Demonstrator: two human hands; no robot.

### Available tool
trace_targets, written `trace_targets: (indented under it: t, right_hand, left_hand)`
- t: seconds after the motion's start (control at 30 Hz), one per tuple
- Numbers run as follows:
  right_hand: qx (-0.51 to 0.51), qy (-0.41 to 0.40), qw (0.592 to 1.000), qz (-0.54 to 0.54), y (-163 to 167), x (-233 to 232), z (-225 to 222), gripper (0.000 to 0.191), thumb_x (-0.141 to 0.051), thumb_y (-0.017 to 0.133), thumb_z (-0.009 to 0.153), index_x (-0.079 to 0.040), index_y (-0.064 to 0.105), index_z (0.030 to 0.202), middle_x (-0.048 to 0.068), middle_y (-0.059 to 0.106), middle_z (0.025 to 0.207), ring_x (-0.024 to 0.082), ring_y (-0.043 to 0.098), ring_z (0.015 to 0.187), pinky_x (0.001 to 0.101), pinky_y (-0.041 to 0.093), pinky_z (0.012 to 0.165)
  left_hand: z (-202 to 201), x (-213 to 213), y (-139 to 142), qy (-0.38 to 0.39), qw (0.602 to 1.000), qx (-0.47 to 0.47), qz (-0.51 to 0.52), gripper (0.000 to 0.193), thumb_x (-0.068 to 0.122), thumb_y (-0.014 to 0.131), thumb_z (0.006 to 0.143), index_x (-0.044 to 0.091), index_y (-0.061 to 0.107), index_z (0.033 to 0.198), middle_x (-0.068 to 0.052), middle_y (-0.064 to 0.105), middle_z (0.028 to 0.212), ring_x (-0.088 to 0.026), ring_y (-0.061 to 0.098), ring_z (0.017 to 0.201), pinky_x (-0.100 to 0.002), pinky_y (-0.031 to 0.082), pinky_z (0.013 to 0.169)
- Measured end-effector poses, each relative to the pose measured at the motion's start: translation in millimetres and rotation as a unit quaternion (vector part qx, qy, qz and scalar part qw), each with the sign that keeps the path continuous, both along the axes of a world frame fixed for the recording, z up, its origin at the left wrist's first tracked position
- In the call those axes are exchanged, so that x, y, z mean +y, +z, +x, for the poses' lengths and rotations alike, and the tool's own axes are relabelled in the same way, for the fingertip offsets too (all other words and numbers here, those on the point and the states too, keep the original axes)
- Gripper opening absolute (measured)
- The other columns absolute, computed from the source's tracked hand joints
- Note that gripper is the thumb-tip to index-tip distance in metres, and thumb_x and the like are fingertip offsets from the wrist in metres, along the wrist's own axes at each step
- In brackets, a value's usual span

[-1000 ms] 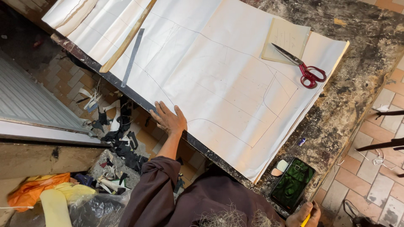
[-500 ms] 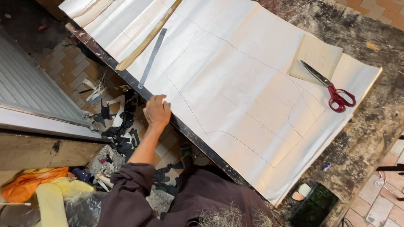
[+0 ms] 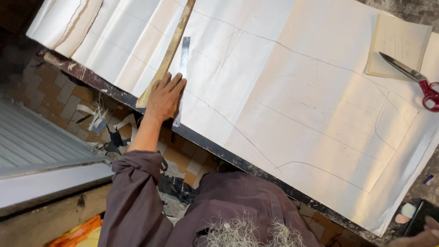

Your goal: The person draws straight pattern lines on a large sheet of white paper spread over a work table, using a steel ruler and a yellow pencil. They repeatedly reposition the ruler, hold it steady with one hand, and draw lines across the paper, occasionally shifting the paper and reaching across the table.

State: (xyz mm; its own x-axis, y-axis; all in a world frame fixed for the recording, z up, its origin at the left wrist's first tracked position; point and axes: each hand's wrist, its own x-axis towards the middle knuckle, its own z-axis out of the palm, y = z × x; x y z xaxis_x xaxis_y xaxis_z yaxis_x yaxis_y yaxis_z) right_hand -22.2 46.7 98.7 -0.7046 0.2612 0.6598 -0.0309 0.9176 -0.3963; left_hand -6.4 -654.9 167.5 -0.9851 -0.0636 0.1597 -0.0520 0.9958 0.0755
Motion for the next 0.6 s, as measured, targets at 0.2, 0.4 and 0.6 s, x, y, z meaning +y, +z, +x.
trace_targets:
  t: [0.2, 0.4, 0.6]
  right_hand:
    - [-0.035, 0.206, 0.970, -0.125, -6.0, -126.5, 9.9, 0.026, -0.017, 0.041, 0.122, 0.006, 0.051, 0.130, 0.025, 0.072, 0.107, 0.025, 0.071, 0.087, 0.0253, 0.056, 0.075]
    - [-0.095, 0.308, 0.922, -0.216, 10.3, -221.5, 2.0, 0.036, -0.028, 0.047, 0.121, 0.007, 0.049, 0.127, 0.022, 0.069, 0.114, 0.023, 0.070, 0.109, 0.0282, 0.051, 0.093]
    - [-0.153, 0.416, 0.849, -0.287, 29.6, -291.8, -17.4, 0.055, -0.048, 0.034, 0.113, 0.002, 0.042, 0.137, 0.012, 0.070, 0.120, 0.017, 0.068, 0.114, 0.0352, 0.052, 0.106]
  left_hand:
    - [12.5, 27.8, -53.3, 0.065, 0.986, 0.058, 0.140, 0.050, 0.015, 0.048, 0.102, 0.007, 0.051, 0.151, -0.015, 0.042, 0.162, -0.050, 0.034, 0.148, -0.069, 0.026, 0.117]
    - [11.6, 8.5, -61.2, 0.015, 0.977, 0.034, 0.212, 0.062, 0.033, 0.059, 0.096, 0.010, 0.047, 0.152, -0.013, 0.040, 0.163, -0.048, 0.033, 0.149, -0.069, 0.025, 0.115]
    - [-18.4, -39.0, -54.0, -0.091, 0.986, -0.052, 0.129, 0.111, 0.086, 0.066, 0.064, 0.026, 0.043, 0.154, -0.001, 0.032, 0.164, -0.035, 0.017, 0.153, -0.066, 0.014, 0.120]
